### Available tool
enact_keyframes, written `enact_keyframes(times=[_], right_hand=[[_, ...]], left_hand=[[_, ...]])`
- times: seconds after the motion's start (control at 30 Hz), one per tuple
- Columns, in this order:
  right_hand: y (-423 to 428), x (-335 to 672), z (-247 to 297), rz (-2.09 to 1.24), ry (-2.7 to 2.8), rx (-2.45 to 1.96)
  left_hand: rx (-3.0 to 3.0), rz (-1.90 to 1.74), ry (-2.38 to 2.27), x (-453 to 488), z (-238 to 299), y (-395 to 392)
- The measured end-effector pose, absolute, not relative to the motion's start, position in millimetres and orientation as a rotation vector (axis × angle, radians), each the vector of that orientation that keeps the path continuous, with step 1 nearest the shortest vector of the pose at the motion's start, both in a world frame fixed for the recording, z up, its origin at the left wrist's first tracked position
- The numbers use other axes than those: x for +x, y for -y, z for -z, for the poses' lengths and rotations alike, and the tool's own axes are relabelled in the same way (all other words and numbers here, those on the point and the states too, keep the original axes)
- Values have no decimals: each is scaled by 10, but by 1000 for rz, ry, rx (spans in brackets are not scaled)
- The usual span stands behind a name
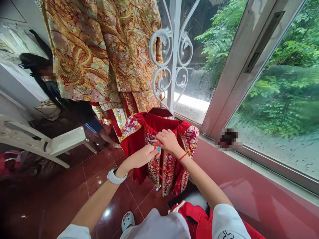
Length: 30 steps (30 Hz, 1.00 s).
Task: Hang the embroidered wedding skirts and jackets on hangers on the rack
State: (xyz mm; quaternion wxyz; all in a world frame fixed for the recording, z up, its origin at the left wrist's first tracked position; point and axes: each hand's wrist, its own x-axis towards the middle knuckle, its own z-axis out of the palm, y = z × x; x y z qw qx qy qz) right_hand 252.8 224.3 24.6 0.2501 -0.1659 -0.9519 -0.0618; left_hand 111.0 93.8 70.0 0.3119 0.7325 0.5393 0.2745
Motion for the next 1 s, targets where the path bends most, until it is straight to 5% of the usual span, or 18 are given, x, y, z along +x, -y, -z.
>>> enact_keyframes(times=[0.33,0.63,0.8,1.0], right_hand=[[-2284,2737,-538,-645,2370,-348],[-2208,2829,-514,201,2534,-293],[-2199,2923,-346,307,2456,-340],[-2193,2946,-239,187,2445,-340]], left_hand=[[2141,-1158,-1704,585,-671,-1204],[2118,-924,-1611,956,-705,-1619],[1831,-946,-1318,989,-719,-1639],[1197,-1514,-921,957,-787,-1470]])
